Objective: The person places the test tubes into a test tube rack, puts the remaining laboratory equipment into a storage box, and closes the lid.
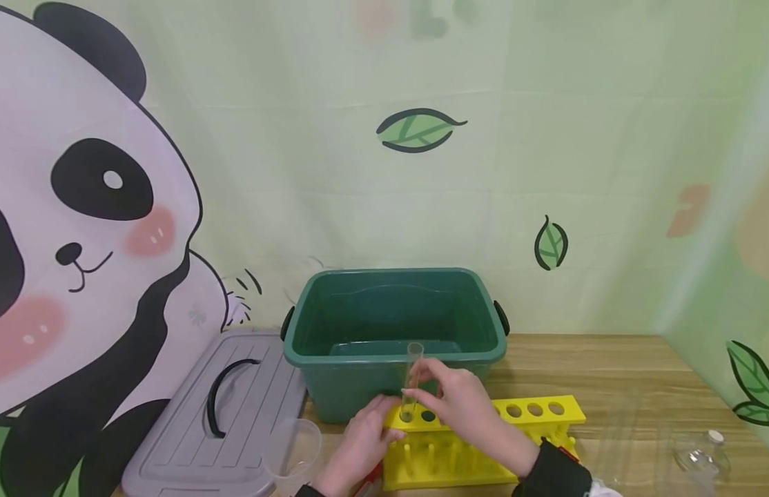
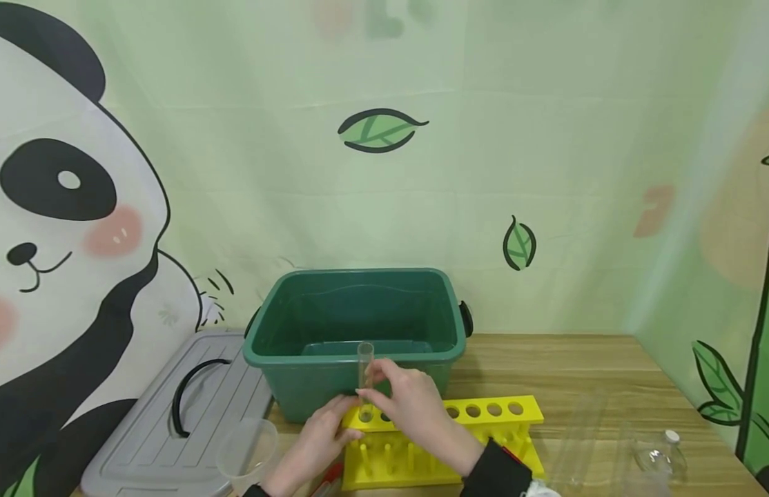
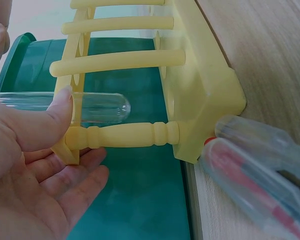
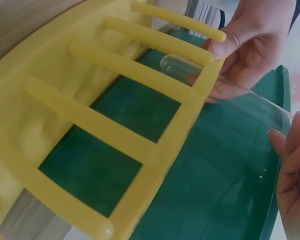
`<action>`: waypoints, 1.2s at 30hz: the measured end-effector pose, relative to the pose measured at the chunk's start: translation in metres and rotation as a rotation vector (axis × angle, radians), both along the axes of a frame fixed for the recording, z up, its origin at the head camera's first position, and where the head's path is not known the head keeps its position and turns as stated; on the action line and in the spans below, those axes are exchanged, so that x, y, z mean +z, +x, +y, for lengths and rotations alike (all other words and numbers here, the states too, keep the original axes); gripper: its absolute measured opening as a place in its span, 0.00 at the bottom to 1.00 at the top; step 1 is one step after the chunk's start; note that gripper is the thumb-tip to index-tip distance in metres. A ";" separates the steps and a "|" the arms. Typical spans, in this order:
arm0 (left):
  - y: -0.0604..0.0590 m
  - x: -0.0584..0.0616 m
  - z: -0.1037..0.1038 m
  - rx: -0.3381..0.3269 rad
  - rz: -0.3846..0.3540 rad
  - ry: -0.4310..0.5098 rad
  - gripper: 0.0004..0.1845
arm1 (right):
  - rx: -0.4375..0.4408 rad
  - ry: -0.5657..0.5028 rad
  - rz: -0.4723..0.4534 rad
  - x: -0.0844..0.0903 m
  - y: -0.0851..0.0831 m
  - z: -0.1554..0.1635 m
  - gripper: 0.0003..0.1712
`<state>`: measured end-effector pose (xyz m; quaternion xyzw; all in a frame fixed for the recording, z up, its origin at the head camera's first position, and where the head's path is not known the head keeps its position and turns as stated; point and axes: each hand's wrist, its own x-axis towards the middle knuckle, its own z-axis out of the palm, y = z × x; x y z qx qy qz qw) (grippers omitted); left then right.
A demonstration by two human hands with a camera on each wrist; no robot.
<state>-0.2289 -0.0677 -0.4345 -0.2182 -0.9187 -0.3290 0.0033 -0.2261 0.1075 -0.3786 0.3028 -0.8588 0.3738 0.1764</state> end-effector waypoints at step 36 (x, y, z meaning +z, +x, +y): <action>0.000 -0.002 -0.001 -0.019 0.050 -0.043 0.20 | -0.020 0.076 0.006 -0.025 -0.005 -0.005 0.11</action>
